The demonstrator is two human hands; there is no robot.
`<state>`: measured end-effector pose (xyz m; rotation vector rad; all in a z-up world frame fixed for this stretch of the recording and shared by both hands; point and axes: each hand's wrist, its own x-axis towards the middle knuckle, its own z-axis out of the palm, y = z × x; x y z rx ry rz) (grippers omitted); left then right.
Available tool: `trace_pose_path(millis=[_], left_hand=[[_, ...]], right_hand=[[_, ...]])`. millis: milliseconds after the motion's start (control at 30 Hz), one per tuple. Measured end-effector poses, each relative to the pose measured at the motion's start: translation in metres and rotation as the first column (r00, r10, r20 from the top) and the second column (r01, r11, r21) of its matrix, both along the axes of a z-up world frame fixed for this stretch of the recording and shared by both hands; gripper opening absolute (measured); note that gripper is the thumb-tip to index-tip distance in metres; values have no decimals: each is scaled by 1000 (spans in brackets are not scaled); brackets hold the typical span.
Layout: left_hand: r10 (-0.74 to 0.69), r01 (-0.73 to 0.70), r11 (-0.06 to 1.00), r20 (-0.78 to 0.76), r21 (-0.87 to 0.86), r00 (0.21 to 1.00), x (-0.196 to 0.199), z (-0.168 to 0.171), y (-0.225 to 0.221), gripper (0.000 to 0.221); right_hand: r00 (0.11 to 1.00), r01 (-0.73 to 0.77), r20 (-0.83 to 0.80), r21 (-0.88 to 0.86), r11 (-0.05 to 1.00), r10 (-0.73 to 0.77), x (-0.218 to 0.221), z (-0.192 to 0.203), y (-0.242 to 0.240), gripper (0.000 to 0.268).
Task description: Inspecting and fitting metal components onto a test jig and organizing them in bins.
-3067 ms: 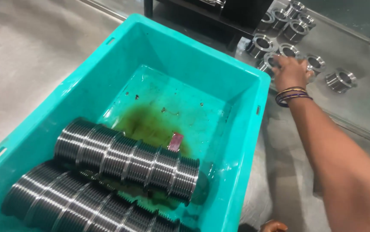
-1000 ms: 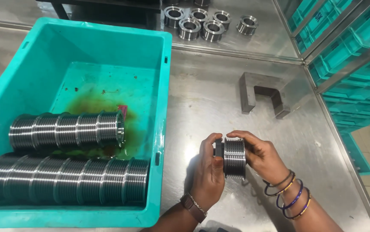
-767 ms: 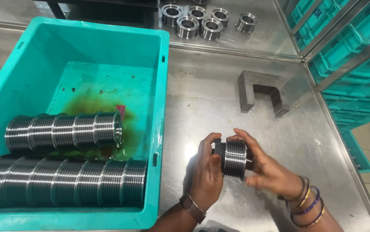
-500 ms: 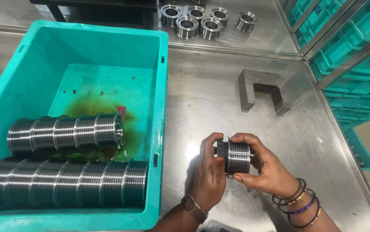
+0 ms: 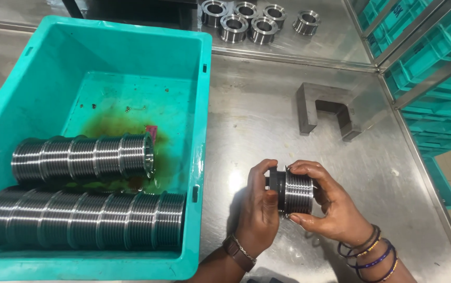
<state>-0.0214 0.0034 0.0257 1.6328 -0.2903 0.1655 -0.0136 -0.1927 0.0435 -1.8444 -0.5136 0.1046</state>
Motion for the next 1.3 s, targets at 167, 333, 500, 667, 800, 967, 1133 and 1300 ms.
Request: trace_pose_path(millis=[167, 333, 500, 667, 800, 967, 1133, 1300], left_hand=[[-38, 38, 999, 21, 21, 999, 0, -6, -3, 98], [-9, -19, 993, 237, 116, 972, 0, -6, -1, 88], [-2, -27, 994, 272, 105, 962, 0, -3, -1, 83], [5, -4, 1000, -94, 16, 996, 7, -9, -5, 85], [50, -40, 998, -255, 46, 966, 13, -4, -2, 80], [24, 7, 995, -320, 96, 947, 16, -11, -2, 78], [11, 8, 997, -264, 70, 965, 19, -16, -1, 77], [-34, 36, 999, -302, -1, 953, 21, -22, -5, 78]], right_hand=[[998, 28, -60, -35, 999, -30, -2, -3, 4, 82], [912, 250, -337, 7, 968, -233, -2, -14, 7, 71], [872, 312, -448, 196, 930, -198, -9, -16, 5, 75], [959, 282, 35, -193, 940, -281, 1, 22, -9, 78], [902, 407, 170, -641, 651, -396, 31, 21, -39, 79], [887, 429, 269, -780, 456, -376, 67, -17, -75, 80], [815, 579, 463, -667, 470, -348, 95, -50, -101, 52], [680, 725, 656, -533, 437, -328, 103, -49, -89, 31]])
